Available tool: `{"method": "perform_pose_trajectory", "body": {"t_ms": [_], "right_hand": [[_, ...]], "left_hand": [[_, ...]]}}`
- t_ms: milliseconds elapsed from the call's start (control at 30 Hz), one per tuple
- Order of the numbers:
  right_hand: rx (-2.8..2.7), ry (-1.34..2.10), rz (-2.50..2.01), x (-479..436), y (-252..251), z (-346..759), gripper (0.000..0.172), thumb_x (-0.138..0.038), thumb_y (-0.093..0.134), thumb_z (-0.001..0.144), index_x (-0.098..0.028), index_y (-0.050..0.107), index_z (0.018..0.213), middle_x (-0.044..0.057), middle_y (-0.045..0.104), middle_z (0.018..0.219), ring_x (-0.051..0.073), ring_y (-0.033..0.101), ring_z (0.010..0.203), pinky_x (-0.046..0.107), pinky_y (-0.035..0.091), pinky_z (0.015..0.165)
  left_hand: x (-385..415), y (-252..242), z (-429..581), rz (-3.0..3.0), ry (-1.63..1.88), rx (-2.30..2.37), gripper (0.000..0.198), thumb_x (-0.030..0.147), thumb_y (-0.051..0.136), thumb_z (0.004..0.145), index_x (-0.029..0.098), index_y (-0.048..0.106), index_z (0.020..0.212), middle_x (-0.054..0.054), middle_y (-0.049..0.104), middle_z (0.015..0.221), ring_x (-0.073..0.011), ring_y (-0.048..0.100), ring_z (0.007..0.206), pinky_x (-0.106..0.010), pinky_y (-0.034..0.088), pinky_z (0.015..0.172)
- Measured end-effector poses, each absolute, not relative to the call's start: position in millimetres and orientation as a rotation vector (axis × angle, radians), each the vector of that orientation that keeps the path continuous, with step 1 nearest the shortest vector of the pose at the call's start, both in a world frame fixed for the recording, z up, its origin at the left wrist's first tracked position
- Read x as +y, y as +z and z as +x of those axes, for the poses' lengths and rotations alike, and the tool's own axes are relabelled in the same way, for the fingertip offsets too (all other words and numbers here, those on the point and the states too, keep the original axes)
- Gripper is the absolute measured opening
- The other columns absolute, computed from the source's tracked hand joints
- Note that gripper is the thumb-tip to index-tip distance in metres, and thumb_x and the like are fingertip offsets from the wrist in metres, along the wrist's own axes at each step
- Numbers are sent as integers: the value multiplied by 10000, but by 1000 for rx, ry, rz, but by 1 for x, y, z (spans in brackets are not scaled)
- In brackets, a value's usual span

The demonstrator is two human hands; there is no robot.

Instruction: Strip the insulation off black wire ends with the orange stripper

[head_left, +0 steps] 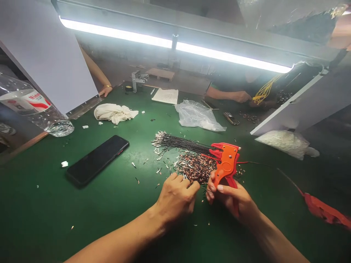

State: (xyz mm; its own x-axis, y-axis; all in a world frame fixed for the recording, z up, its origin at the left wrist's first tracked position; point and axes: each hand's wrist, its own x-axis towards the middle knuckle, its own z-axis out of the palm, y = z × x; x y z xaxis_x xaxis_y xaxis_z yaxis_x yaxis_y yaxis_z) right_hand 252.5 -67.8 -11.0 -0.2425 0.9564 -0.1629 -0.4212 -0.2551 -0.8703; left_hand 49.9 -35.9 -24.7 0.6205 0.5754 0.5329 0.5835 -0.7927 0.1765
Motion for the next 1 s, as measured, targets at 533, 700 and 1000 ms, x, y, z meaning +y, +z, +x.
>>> {"method": "perform_pose_trajectory", "body": {"t_ms": [533, 700, 1000], "right_hand": [[-978, 1649, -907, -71, -17, 247, 211, -272, 701, 815, -179, 596, 973, 8, 570, 750, 162, 565, 667, 329, 476, 660], [-938, 1612, -847, -69, -13, 247, 211, -279, 689, 821, -190, 580, 979, 5, 549, 762, 166, 545, 681, 337, 462, 662], [-926, 1642, -861, -74, -14, 243, 228, -284, 700, 819, -178, 586, 985, 20, 588, 749, 176, 557, 697, 336, 463, 679]], "left_hand": [[-44, -10, 49, -2606, -1298, -1050, 149, 188, 545, 880, 146, 575, 1020, -71, 613, 877, -198, 514, 817, -314, 421, 715], [-64, -1, 48, -2342, -1439, -549, 119, 264, 581, 911, 226, 608, 801, 3, 636, 787, -149, 528, 786, -291, 395, 745], [-35, -20, 56, -3638, -1790, -1629, 330, 464, 491, 943, 186, 658, 1006, -38, 699, 786, -122, 596, 633, -240, 440, 624]]}}
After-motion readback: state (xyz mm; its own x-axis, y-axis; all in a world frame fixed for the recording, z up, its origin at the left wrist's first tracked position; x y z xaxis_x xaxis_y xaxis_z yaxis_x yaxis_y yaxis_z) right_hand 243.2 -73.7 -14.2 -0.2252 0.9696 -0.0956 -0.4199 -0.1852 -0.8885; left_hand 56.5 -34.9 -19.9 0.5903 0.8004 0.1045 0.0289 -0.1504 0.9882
